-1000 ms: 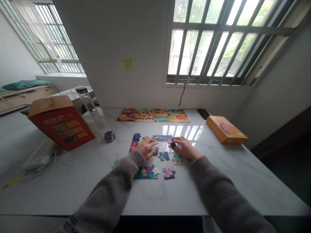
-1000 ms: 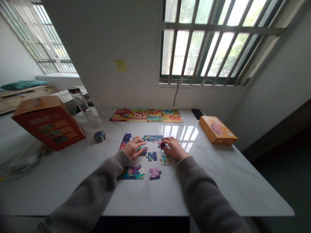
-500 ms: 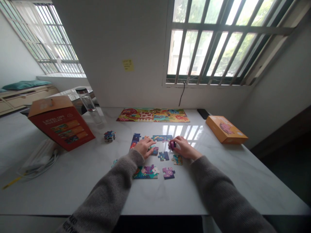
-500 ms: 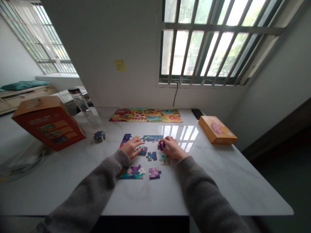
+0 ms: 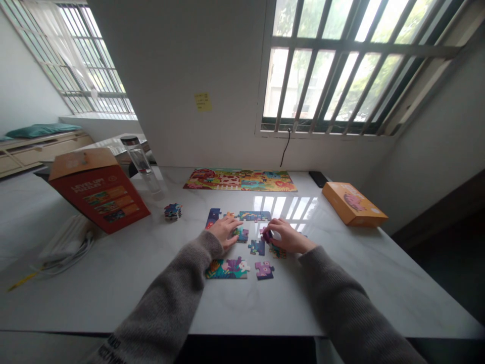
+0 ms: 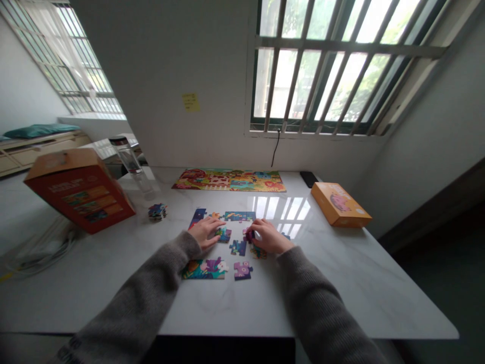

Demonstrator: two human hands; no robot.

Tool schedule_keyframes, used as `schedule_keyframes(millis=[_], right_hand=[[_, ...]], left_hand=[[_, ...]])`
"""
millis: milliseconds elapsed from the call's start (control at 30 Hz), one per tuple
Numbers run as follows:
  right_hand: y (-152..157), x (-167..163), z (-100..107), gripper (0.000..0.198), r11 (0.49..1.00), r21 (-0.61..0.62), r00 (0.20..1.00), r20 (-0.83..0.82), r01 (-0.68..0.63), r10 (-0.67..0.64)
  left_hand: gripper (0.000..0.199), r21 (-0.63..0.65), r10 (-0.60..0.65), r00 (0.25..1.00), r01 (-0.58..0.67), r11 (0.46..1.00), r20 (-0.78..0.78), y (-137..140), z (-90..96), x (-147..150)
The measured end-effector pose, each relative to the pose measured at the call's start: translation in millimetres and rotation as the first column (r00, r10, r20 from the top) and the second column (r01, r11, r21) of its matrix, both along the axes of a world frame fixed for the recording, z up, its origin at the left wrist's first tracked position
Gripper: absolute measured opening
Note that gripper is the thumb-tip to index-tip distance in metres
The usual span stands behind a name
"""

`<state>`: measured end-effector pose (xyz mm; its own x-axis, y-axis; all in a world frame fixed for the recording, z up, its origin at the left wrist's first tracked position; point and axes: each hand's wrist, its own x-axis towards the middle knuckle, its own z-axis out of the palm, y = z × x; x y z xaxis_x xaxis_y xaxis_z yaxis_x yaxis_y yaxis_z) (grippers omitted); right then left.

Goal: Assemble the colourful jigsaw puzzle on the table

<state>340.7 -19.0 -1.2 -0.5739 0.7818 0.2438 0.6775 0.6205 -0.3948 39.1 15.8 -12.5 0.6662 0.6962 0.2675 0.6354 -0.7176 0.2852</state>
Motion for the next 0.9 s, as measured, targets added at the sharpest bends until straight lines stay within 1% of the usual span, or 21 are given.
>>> schedule_keyframes(millis=[67, 133, 333, 467, 567, 633, 700, 733, 800, 833, 900], right_hand=[[-5, -2, 5, 0.029, 1.0, -0.018, 1.0, 0.011, -0.008, 0.008], [-8, -5, 8, 0.029, 0.999, -0.033, 1.0, 0.017, -0.014, 0.014], [-10, -10, 9, 0.028, 0.998, -0.063, 1.0, 0.024, -0.018, 0.02], [-10, -10, 6, 0.029, 0.998, -0.057, 0.999, 0.032, 0.015, -0.013], [-11, -11, 5, 0.025, 0.998, -0.042, 0.999, 0.002, 0.037, -0.037], [-12, -16, 6, 0.021, 0.998, -0.014, 0.994, -0.082, 0.066, -0.067], [-14, -26, 7, 0.025, 0.994, -0.04, 0.965, -0.24, 0.098, -0.105], [-15, -33, 7, 0.029, 0.991, -0.086, 0.935, -0.334, 0.099, -0.122], [-18, -48, 7, 0.04, 0.977, -0.208, 0.848, -0.509, 0.049, -0.151], [-19, -55, 6, 0.041, 0.969, -0.245, 0.807, -0.568, 0.027, -0.166], [-20, -64, 4, 0.035, 0.958, -0.288, 0.746, -0.637, 0.0, -0.191]], left_hand=[[0.059, -0.031, -0.016, 0.999, 0.015, 0.999, -0.04, 0, -0.8, -2], [0.06, -0.058, -0.026, 0.997, 0.021, 0.998, -0.073, 0, -0.6, -2], [0.037, -0.085, -0.017, 0.998, 0.012, 0.996, -0.056, 2, 0.7, -1], [0.033, -0.077, 0.007, 0.999, -0.009, 0.997, -0.033, 3, -0.4, -1], [0.034, -0.023, 0.029, 1.0, -0.029, 0.999, 0.002, 1, 2.9, -1], [0.036, 0.047, 0.047, 0.997, -0.05, 0.998, 0.063, -2, 8.4, 1], [0.036, 0.122, 0.05, 0.99, -0.066, 0.99, 0.134, -7, 15.0, 4], [0.036, 0.152, 0.044, 0.986, -0.069, 0.986, 0.161, -9, 17.9, 6], [0.037, 0.196, 0.03, 0.98, -0.069, 0.978, 0.196, -15, 21.8, 11], [0.038, 0.209, 0.024, 0.98, -0.067, 0.976, 0.199, -17, 22.7, 14], [0.038, 0.22, 0.02, 0.983, -0.062, 0.973, 0.184, -20, 22.6, 18]])
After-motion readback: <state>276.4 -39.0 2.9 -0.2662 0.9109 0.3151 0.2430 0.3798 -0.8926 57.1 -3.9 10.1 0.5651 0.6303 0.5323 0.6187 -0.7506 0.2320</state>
